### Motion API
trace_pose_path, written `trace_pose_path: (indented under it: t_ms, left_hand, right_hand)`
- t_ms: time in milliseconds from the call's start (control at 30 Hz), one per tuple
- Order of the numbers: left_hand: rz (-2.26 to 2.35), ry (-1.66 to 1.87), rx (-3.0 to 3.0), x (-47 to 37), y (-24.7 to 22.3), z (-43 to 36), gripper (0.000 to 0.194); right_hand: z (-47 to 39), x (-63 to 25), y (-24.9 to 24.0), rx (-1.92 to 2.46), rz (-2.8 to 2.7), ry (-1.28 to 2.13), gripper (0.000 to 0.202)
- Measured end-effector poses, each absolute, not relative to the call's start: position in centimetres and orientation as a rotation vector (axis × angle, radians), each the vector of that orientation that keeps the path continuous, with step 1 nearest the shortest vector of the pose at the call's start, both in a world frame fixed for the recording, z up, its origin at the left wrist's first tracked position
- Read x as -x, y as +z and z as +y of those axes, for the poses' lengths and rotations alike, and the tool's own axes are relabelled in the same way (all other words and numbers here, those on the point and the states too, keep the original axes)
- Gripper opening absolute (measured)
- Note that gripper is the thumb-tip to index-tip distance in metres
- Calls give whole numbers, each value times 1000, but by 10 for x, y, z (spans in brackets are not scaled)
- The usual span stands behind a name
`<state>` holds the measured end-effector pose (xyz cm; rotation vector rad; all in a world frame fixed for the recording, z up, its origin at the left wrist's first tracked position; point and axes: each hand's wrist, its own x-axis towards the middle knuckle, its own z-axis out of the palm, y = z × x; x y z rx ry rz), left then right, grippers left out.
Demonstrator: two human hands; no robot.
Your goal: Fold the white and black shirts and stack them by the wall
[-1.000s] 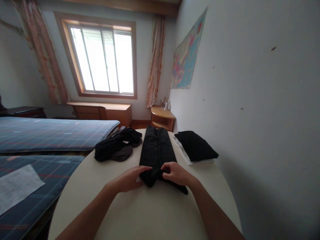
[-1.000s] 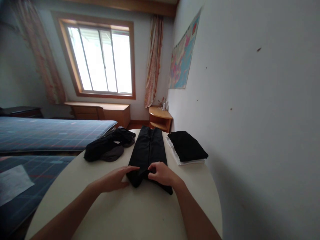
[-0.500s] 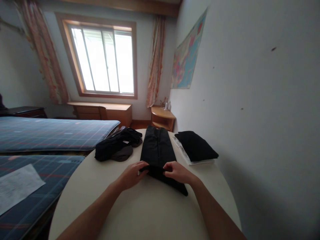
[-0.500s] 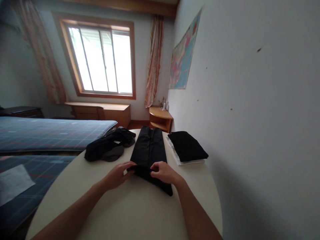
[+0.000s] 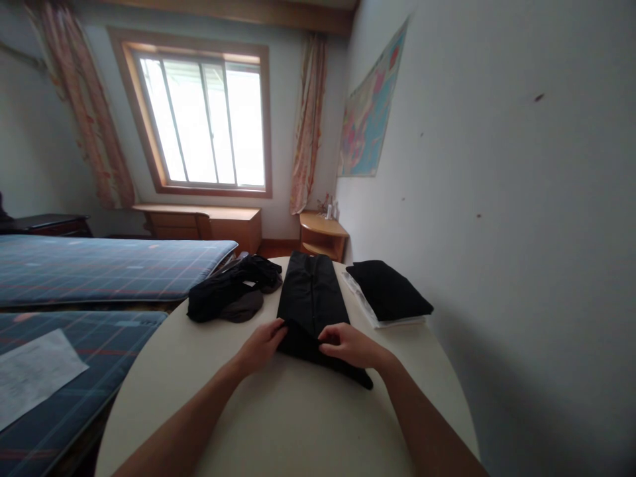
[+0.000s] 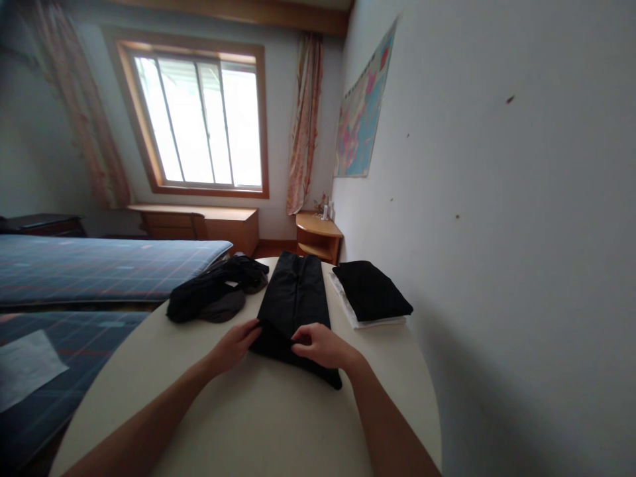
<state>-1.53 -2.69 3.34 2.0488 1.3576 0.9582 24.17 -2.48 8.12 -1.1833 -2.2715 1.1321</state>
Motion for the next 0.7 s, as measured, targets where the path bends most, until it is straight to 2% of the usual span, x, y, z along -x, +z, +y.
trace_pose_path:
  t_ms: [200, 367, 467, 533, 667, 700]
  left_hand:
    - [1401, 1004, -1927, 11, 34, -25, 31]
    - [1434, 995, -1895, 10, 33, -25, 30]
    - [1408, 1005, -1890, 11, 31, -25, 31]
    - [1381, 1012, -1883, 11, 31, -25, 31]
    - [1353, 1020, -1857, 11, 32, -25, 33]
    - [1349, 1022, -1850, 12, 32, -25, 33]
  right_hand:
    - [-24, -252, 88, 1144, -2213, 1228, 56]
    - [-24, -262, 89, 1163, -2256, 1340, 101]
    - [-28, -266, 91, 1317, -2384, 1300, 112]
    - [-31, -268, 93, 1462, -2473, 1206, 99]
    - [-36, -270, 98, 1584, -2604, 1029, 36]
    - [-37, -271, 99, 1553, -2616, 1020, 26]
